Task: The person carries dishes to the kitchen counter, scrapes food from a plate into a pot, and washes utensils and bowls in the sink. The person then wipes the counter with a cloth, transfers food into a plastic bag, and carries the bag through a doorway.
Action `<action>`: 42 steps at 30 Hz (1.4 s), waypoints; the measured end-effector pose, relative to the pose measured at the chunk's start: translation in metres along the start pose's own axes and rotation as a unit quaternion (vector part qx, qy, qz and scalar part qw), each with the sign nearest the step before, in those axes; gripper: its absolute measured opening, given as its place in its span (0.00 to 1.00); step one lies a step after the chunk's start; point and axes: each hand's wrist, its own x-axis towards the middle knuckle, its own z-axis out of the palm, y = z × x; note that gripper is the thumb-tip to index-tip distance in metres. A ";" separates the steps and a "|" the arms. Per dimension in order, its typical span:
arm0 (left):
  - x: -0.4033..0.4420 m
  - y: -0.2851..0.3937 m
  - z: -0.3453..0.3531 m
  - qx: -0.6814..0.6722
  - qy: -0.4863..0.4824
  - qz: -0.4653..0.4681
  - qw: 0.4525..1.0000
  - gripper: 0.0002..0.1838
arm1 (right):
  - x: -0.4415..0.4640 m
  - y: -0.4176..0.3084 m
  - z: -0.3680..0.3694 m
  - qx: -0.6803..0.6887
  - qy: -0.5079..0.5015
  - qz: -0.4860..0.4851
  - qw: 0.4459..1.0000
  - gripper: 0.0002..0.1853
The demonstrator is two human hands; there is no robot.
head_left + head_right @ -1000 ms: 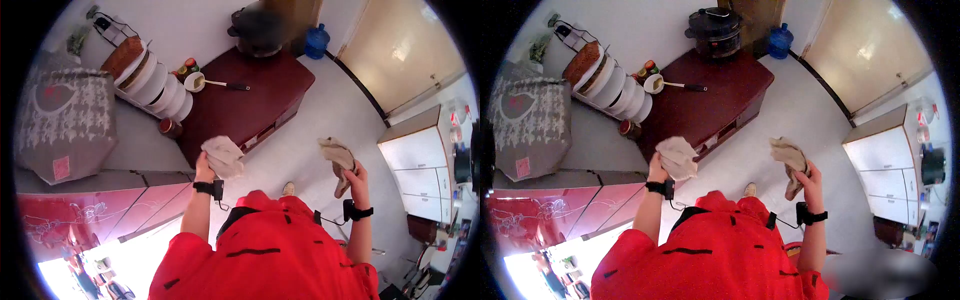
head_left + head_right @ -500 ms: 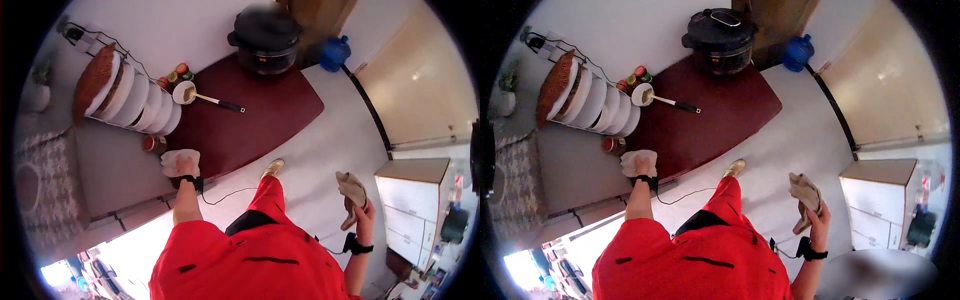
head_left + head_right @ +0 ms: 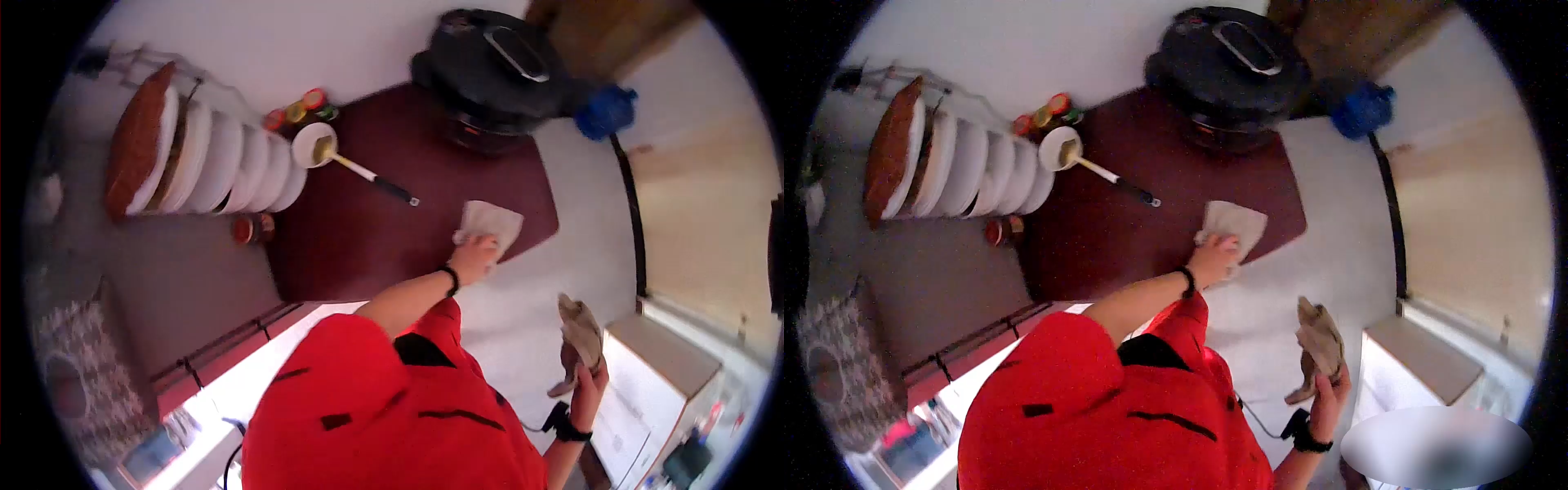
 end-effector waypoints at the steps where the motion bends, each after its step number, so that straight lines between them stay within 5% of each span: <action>1: 0.008 -0.008 -0.007 0.022 0.009 0.008 1.000 0.17 | 0.004 0.001 0.006 -0.002 -0.004 0.002 1.000 0.24; 9: 0.044 -0.062 -0.038 0.040 0.139 -0.214 0.966 0.14 | 0.042 -0.012 0.033 0.004 -0.073 -0.019 0.997 0.24; 15: -0.014 -0.045 -0.045 0.061 0.023 -0.130 0.989 0.17 | 0.080 -0.027 0.081 -0.064 -0.126 -0.026 0.990 0.27; 17: -0.042 -0.037 -0.049 0.106 -0.010 -0.110 0.988 0.18 | 0.089 -0.039 0.098 -0.113 -0.211 -0.089 0.967 0.26; 19: -0.074 -0.053 -0.018 0.032 0.068 -0.117 0.990 0.19 | 0.101 -0.040 0.113 -0.142 -0.238 -0.118 0.953 0.25; 25: -0.199 -0.037 -0.035 0.073 0.097 -0.290 0.949 0.21 | 0.124 -0.005 0.152 -0.248 -0.294 -0.334 0.861 0.23; 29: -0.277 -0.069 -0.014 0.017 0.145 -0.562 0.814 0.21 | 0.126 0.019 0.186 -0.335 -0.280 -0.408 0.802 0.23; 35: -0.371 -0.127 -0.008 -0.033 0.302 -0.659 0.688 0.24 | 0.146 0.084 0.257 -0.430 -0.268 -0.476 0.719 0.26; 37: -0.387 -0.155 -0.004 0.003 0.320 -0.650 0.689 0.26 | 0.125 0.089 0.295 -0.568 -0.210 -0.456 0.652 0.27; 42: -0.391 -0.192 -0.044 -0.028 0.250 -0.685 0.684 0.24 | 0.113 0.120 0.432 -0.484 -0.321 -0.481 0.657 0.29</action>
